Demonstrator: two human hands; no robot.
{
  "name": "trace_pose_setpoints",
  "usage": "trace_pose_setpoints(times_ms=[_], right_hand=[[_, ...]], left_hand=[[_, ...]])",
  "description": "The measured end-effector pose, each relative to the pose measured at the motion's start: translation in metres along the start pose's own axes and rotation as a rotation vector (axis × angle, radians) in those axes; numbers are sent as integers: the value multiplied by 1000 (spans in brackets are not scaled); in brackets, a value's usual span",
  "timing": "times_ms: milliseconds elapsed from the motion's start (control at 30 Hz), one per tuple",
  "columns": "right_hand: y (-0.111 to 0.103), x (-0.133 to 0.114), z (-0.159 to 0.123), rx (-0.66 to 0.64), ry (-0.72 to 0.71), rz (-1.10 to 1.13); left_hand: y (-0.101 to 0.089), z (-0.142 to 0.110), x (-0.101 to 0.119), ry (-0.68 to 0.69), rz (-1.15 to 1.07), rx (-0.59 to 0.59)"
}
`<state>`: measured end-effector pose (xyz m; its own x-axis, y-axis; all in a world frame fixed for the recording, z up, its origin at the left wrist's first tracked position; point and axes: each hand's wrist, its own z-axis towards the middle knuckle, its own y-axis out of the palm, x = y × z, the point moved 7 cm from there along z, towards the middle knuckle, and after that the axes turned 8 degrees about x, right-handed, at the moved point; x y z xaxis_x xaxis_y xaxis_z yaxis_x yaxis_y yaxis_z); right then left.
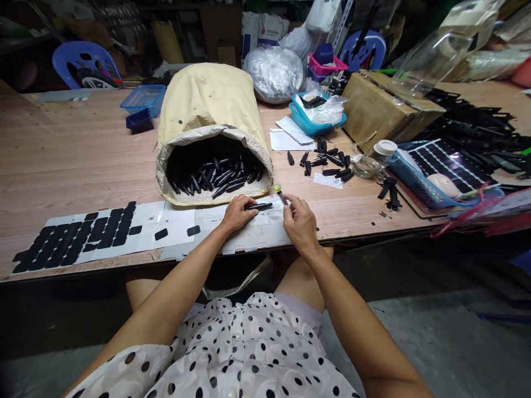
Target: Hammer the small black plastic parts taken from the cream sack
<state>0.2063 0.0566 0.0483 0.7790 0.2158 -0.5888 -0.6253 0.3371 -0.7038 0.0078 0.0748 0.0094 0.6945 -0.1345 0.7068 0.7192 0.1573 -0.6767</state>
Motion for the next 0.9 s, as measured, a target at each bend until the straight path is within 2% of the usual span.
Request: trace_pose_setpoints(times_ms=[133,300,433,567,733,900], right_hand=[[6,-20,-14,-24,-83,50],[13,-24,-20,39,-186,111],[16,-22,-19,30,-172,89],[14,-31,-21,43,-185,123],[27,-34,-27,-35,-187,93],[13,-15,-1,53,-129,-47]], left_hand=[[0,0,0,-11,8,8],[-1,0,0,-18,17,27],[0,0,1,-24,13,32],[1,0,0,-21,11,36],[1,1,0,-22,9,22],[1,0,0,-29,-1,14]])
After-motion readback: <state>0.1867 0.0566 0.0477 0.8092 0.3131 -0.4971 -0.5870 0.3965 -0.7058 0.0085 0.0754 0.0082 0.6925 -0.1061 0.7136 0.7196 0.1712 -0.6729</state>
